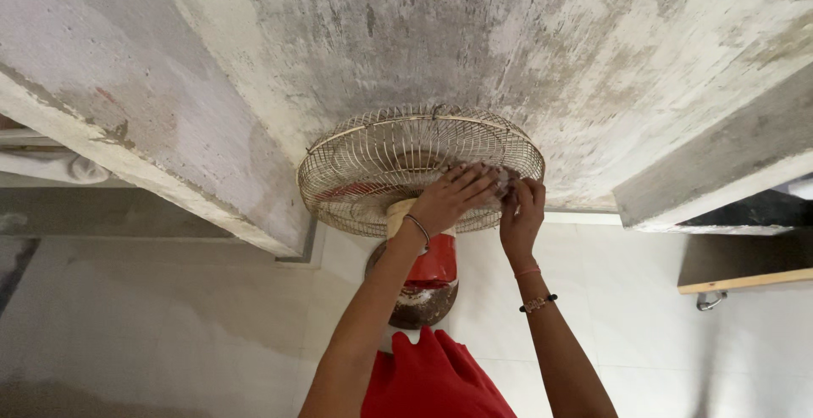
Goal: The person stands on a tiled floor and wipes the wire mesh cage of a ceiling-mounted fan using a cloth. They systematically clean the exterior surface of the fan's protective cage, moving around the perimeter to cover different sections.
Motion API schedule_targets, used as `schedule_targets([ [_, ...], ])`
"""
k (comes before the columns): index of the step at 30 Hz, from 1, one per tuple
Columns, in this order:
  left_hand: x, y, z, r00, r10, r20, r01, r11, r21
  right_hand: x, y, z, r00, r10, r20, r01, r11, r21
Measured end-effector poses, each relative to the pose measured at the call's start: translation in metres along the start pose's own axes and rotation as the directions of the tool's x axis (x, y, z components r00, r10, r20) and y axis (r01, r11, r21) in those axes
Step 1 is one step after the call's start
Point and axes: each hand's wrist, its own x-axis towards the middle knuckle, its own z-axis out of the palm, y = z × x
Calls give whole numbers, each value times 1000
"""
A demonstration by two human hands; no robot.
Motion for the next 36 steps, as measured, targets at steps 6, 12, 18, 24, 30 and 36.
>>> schedule_targets([
  [6, 59, -1, -17, 989, -28, -146, 7, 990, -144, 26, -2, -20, 992, 14, -126, -13, 1000, 7],
  [12, 118, -1, -19, 995, -25, -97, 19, 998, -61, 64, 23, -26, 989, 47, -142, -47, 999, 3],
  [18, 98, 16, -18, 988, -19, -153, 13, 999, -35, 44, 42, -12, 997, 45, -61, -46, 999, -14],
  [24, 70, 14, -12, 974, 87, -209, -96, 995, -31, 11, 32, 1, 994, 47, -97, -53, 996, -67],
  [30, 39, 0, -12, 947, 186, -261, -200, 979, -29, -15, 21, 12, 994, 101, -34, -102, 995, -24],
  [36, 36, -10, -36, 945, 107, -308, -143, 985, -99, -5, -14, 2, 993, 6, -114, -6, 1000, 4],
])
